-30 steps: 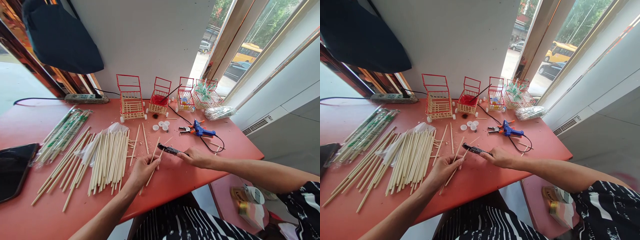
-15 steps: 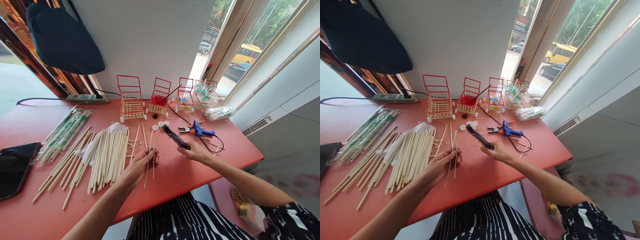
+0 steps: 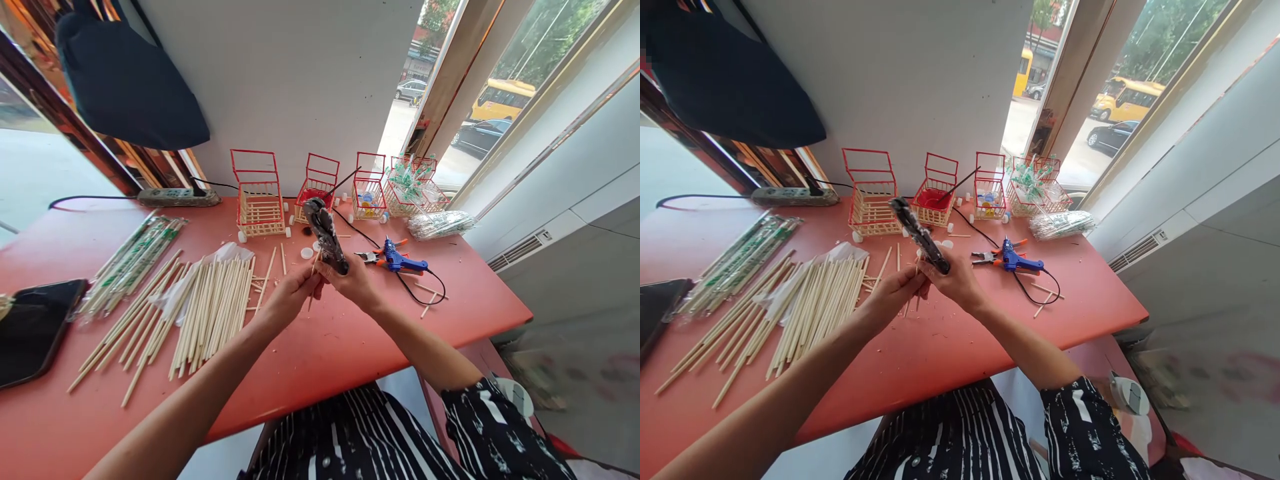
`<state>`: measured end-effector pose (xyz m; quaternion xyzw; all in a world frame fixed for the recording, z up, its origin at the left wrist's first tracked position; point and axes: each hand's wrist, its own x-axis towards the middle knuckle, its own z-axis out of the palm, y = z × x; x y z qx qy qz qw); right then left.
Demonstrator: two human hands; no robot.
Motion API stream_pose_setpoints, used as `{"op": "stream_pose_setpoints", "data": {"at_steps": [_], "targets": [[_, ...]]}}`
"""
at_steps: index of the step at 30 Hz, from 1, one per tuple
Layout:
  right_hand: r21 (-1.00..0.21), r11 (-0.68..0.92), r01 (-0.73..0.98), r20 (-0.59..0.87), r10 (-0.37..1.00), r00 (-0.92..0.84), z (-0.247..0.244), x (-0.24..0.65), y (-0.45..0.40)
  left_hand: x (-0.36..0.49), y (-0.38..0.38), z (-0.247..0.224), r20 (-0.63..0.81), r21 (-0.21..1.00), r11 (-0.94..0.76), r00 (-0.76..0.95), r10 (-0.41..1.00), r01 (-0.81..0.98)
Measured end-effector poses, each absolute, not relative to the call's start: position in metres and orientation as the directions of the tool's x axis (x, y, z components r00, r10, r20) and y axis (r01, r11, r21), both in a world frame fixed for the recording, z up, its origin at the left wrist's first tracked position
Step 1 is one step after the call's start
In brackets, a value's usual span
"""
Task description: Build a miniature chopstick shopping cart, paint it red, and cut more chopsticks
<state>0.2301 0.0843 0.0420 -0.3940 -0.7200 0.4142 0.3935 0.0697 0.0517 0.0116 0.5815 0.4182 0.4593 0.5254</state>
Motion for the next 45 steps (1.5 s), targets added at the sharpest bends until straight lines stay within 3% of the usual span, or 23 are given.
{"op": "stream_pose_setpoints", "data": {"at_steps": [5, 11, 15, 27, 31, 41, 45], "targets": [[-0.687, 0.651, 0.323, 0.518, 0.750, -0.410, 0.063, 0.230, 0.085, 0.063, 0.061, 0.015, 0.243, 0.957, -0.270, 0.223, 0.944, 0.103], [-0.539, 0.768, 0.347, 0.574, 0.636, -0.516, 0.051, 0.222, 0.082, 0.046, 0.062, -0.006, 0.424, 0.754, -0.453, 0.173, 0.889, 0.475], [-0.566, 0.755, 0.332, 0.557, 0.647, -0.521, 0.037, 0.219, 0.086, 0.040, 0.065, -0.014, 0.444, 0.686, -0.480, 0.208, 0.871, 0.547], [-0.645, 0.688, 0.331, 0.519, 0.713, -0.472, 0.028, 0.237, 0.103, 0.061, 0.074, -0.001, 0.377, 0.812, -0.441, 0.234, 0.896, 0.383], [-0.639, 0.697, 0.325, 0.545, 0.708, -0.448, 0.026, 0.240, 0.102, 0.060, 0.071, -0.001, 0.379, 0.808, -0.431, 0.206, 0.902, 0.401], [-0.746, 0.592, 0.305, 0.432, 0.779, -0.455, 0.026, 0.244, 0.097, 0.063, 0.065, -0.004, 0.393, 0.788, -0.420, 0.158, 0.906, 0.450], [-0.715, 0.632, 0.300, 0.467, 0.750, -0.468, 0.024, 0.244, 0.095, 0.058, 0.065, -0.009, 0.341, 0.805, -0.382, 0.172, 0.924, 0.454]]}}
